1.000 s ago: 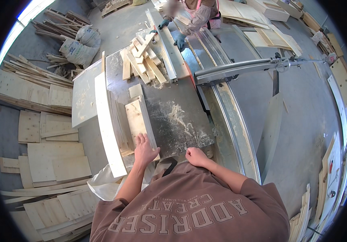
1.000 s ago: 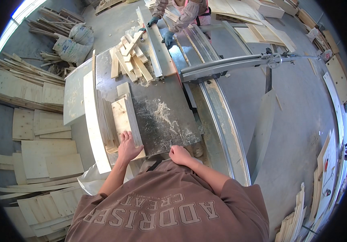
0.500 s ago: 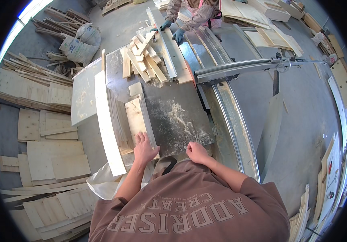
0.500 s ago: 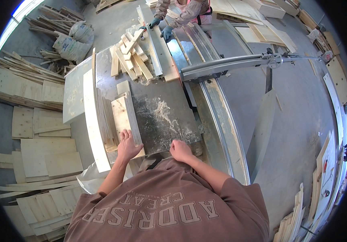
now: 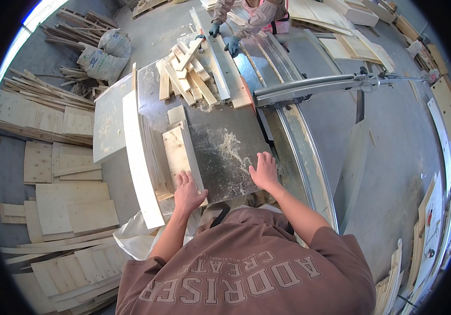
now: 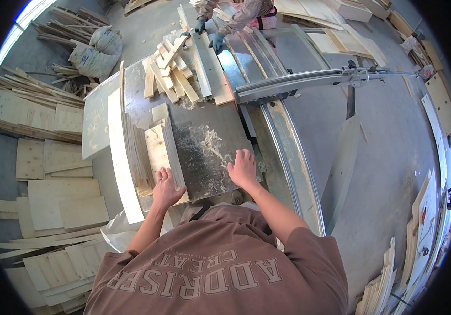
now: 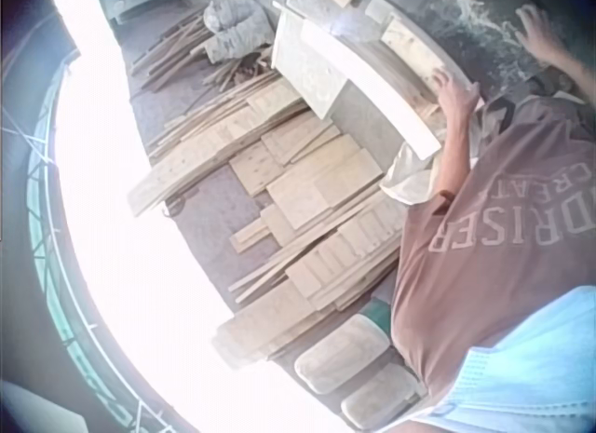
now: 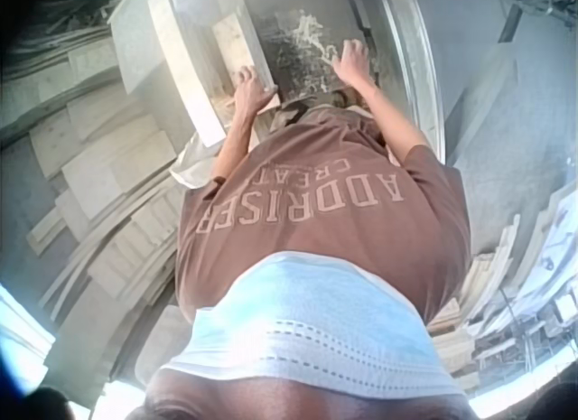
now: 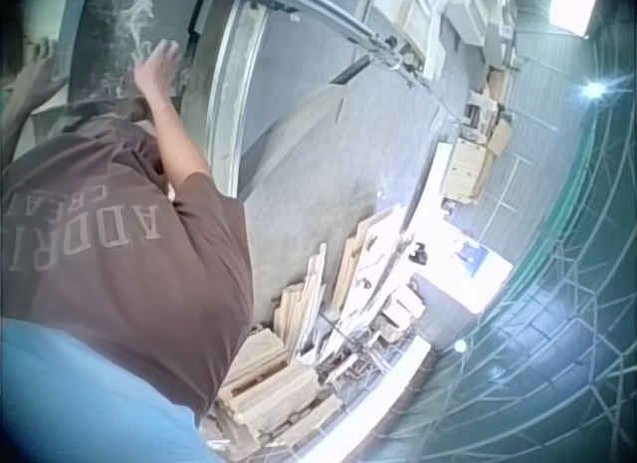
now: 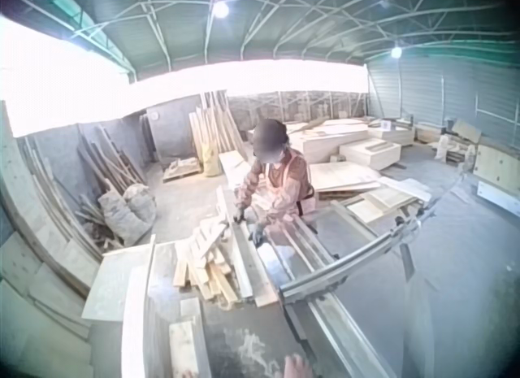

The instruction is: The person feeds wooden planks through a table saw to cut them into smaller pieces. The person repeatedly picks up planks, aligns them on the saw, and pushes them through the blade, then stacks the cut pieces on the table.

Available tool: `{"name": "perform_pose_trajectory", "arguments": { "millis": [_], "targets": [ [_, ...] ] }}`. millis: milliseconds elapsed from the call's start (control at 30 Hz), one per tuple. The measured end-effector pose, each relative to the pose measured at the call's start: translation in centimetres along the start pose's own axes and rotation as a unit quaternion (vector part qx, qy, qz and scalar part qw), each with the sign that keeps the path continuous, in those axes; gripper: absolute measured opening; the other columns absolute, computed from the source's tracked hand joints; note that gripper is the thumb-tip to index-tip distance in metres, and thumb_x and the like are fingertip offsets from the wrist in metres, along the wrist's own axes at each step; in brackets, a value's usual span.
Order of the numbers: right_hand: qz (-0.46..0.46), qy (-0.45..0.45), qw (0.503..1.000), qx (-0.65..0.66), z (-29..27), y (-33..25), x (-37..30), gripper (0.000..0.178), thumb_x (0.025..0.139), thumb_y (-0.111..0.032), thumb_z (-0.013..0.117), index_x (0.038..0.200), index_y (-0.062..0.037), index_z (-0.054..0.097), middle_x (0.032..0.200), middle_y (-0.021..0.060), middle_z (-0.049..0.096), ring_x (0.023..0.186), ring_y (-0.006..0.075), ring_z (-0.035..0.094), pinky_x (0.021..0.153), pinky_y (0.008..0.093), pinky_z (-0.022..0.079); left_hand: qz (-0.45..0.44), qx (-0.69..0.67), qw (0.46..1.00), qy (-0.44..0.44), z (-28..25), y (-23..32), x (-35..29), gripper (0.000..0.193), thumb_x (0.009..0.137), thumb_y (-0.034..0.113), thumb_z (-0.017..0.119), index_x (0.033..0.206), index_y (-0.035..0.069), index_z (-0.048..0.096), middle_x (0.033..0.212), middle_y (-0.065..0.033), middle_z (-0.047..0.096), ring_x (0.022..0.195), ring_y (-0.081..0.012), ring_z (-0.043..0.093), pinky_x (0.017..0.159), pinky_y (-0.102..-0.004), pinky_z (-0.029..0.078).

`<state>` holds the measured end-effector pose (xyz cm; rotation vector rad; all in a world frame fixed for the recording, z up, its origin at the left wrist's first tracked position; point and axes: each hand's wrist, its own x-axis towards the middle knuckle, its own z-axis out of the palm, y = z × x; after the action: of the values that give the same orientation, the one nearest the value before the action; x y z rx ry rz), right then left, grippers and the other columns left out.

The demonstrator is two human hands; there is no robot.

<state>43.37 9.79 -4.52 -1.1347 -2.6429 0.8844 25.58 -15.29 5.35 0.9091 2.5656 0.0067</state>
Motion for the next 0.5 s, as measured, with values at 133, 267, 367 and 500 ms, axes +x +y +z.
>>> {"name": "perform_pose_trajectory", "arguments": {
  "millis": [133,267,367,500],
  "targets": [
    [0.009,-0.007,1.0,-0.011,-0.4,-0.6,0.4,0.061,0.095,-0.03,0.078,0.14,-0.0006,0.051,0.15,0.0231,0.046,0.138,0.0468,0.047,0.112,0.0595,0.043,0.0,-0.004,1.0,0.003,0.0,-0.1,-0.1,0.11,0.088,0.046,0.082,0.164,-0.014,0.029,0.172,-0.0387,0.028,0.164,-0.0487,0.024,0.126,-0.0482,0.042],
    [0.016,-0.002,1.0,-0.017,-0.8,-1.3,0.6,0.06,0.095,-0.031,0.078,0.137,0.0017,0.052,0.147,0.0243,0.048,0.138,0.0466,0.047,0.112,0.0595,0.043,-0.001,-0.006,1.0,0.002,0.0,0.0,-0.1,0.11,0.088,0.046,0.081,0.164,-0.014,0.029,0.172,-0.0388,0.028,0.164,-0.0488,0.024,0.127,-0.0483,0.042],
    [0.022,-0.001,1.0,-0.022,-0.8,-1.7,0.9,0.06,0.094,-0.032,0.079,0.136,0.0031,0.052,0.144,0.0249,0.05,0.136,0.0463,0.048,0.112,0.059,0.043,-0.002,-0.009,1.0,0.0,-0.3,0.2,-0.2,0.11,0.088,0.045,0.081,0.164,-0.015,0.029,0.172,-0.0389,0.028,0.164,-0.049,0.024,0.127,-0.0482,0.041],
    [0.033,-0.014,0.999,-0.032,-1.0,-2.6,1.8,0.062,0.095,-0.034,0.078,0.135,0.0049,0.053,0.14,0.0249,0.053,0.133,0.0453,0.051,0.111,0.0583,0.043,-0.004,0.001,1.0,0.009,0.1,-0.1,-0.1,0.108,0.088,0.045,0.082,0.165,-0.012,0.03,0.173,-0.0372,0.028,0.164,-0.0481,0.026,0.124,-0.048,0.045]
  ]
}}
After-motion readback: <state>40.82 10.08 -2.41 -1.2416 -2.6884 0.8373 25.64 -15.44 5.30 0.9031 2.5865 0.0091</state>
